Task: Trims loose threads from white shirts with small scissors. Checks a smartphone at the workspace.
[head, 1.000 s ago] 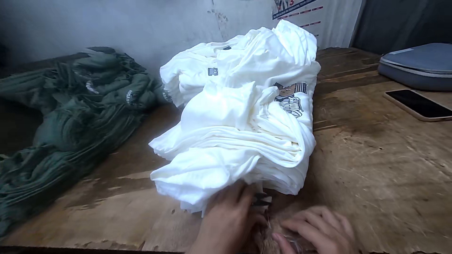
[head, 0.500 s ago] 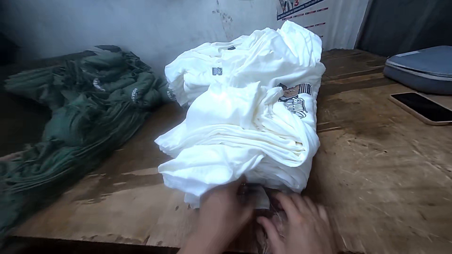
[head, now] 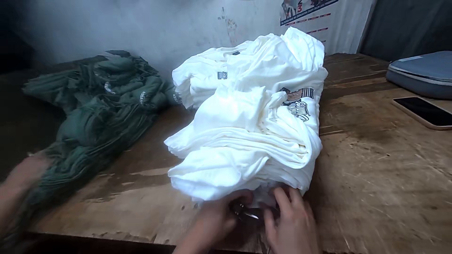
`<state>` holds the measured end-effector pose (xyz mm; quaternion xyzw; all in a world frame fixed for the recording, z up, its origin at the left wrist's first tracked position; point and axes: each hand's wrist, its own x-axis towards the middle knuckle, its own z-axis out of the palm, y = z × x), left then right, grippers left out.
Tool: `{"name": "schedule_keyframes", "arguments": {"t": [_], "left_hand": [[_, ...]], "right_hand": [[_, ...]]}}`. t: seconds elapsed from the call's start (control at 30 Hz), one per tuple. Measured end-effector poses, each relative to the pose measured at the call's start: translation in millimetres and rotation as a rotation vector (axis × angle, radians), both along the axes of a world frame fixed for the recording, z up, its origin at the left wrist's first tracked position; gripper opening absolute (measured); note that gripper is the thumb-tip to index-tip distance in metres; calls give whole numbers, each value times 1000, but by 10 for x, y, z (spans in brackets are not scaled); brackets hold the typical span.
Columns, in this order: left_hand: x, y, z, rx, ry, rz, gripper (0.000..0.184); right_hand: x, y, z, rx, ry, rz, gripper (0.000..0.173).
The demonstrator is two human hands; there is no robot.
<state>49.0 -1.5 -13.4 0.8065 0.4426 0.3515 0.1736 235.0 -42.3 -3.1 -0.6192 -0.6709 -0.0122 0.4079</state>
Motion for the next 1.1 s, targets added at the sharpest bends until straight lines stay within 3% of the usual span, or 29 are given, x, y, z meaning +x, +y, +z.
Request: {"name": "schedule_keyframes", "arguments": {"t": [0.07,0.2,0.27,0.33,0.43,0.5,0.57,0.63,0.7,0.77,0.83,0.9,0.97,1.1], "left_hand": [[-6,-8,24,-25,-30,-2,31],[-48,50,-93,45,163,19,31],[-18,74,-94,15,93,59,26],[31,66,-58,-53,-109,62,25],[43,91,-23,2,-382,48,17],[48,147,53,35,-427,107,12],[103,187,141,18,-384,220,11],[154,208,220,-35,-331,317,12],[166,207,264,-72,-286,357,13],[154,182,248,-79,-268,345,14],[109,115,172,-84,-290,244,14],[31,24,83,-122,-307,72,25],[-3,-71,10,16,-205,-64,32],[135,-173,-101,535,55,72,14]], "right_hand": [[-54,105,-50,76,48,-38,15],[64,45,-36,-20,53,79,14],[76,21,-25,-51,15,83,25],[20,44,-23,-8,22,14,23],[-52,178,-21,97,364,61,19],[-75,273,4,89,801,296,21],[-73,348,11,34,949,389,18],[-56,366,-24,-14,782,432,21],[-68,314,-49,-23,496,395,37],[-70,197,-58,63,202,256,22],[23,49,-51,184,35,93,18],[185,-148,38,126,26,47,17],[349,-308,111,-16,78,85,13],[453,-438,156,-227,156,178,18]]}}
